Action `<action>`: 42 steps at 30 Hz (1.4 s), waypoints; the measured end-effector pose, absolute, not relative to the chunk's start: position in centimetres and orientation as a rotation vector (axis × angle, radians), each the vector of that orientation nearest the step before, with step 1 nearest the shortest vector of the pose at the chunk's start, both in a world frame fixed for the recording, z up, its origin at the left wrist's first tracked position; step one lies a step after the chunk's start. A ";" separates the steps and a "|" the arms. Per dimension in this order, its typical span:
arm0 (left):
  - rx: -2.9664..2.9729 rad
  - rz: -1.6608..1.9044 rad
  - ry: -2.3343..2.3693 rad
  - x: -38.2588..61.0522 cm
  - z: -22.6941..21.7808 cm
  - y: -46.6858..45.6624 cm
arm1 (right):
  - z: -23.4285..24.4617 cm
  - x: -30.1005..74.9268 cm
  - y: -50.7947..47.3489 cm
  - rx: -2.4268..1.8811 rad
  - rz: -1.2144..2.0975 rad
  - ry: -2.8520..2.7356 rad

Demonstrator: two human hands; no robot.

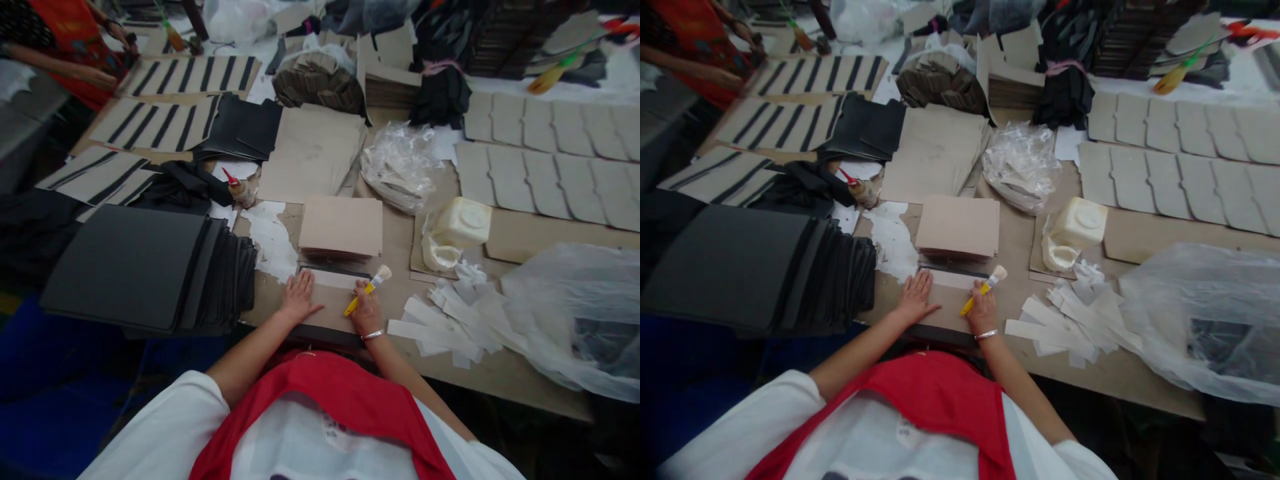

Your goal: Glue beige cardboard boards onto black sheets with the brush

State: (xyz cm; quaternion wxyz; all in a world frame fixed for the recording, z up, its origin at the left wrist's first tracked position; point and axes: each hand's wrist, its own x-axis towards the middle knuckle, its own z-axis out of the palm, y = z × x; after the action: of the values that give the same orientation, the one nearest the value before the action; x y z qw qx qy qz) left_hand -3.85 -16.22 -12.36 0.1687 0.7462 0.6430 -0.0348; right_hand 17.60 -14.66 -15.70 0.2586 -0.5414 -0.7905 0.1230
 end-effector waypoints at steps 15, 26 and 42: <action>1.801 0.801 2.930 -23.5 12.5 -23.7 | -7.0 15.0 -15.3 -0.919 0.474 -1.989; 1.157 0.056 2.926 -36.3 14.7 -22.3 | -4.1 13.6 -16.2 -0.764 0.534 -2.015; 0.860 1.094 1.813 -12.8 6.9 -24.1 | -1.5 16.7 -18.2 -1.209 1.278 -1.266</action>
State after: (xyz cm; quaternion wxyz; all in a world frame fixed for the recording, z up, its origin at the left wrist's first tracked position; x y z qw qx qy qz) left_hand -12.82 -24.14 6.90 0.4150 0.3424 0.7216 0.4357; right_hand 16.71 -18.20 -1.49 0.4679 -0.4930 -0.5163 0.5209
